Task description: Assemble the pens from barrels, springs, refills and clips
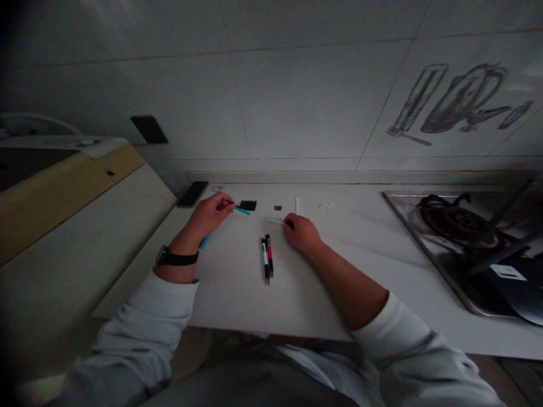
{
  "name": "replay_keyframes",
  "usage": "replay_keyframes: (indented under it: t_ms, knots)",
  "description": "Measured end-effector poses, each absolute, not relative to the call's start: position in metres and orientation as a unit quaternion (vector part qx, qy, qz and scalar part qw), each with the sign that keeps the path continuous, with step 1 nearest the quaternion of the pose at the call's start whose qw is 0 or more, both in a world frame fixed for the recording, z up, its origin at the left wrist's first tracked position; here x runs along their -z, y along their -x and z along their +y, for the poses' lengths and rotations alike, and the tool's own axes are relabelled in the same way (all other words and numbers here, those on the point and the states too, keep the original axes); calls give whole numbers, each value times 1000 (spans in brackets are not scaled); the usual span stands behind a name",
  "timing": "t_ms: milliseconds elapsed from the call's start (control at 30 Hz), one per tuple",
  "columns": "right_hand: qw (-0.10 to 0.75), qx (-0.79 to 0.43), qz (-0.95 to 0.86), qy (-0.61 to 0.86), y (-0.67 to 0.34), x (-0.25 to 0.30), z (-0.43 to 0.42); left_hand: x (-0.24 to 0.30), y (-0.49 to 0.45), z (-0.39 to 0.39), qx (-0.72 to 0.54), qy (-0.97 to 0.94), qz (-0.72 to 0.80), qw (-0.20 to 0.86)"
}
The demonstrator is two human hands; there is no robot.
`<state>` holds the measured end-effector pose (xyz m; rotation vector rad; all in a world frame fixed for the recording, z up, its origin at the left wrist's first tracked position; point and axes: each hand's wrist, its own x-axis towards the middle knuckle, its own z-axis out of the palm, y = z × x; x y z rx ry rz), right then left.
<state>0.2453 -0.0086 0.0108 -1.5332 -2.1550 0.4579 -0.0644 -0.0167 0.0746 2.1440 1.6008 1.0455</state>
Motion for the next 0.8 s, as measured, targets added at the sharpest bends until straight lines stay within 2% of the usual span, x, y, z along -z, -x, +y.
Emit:
replay_keyframes:
  t_ms: [133, 267, 500, 700, 800]
  knots:
    - [221, -154, -785, 557, -246, -8, -7, -91, 95, -20, -380, -694, 573, 213]
    - [223, -153, -786, 555, -247, -8, -8, -94, 114, -25, -290, -682, 631, 230]
    - [220, -156, -789, 552, -247, -9, -8, -76, 116, -22, -75, -717, 668, 185]
    - [217, -153, -788, 555, -247, -9, -8, -66, 109, -14, -69, -706, 689, 148]
    - [214, -159, -787, 557, -247, -10, -8, -65, 106, -12, -24, -694, 704, 148]
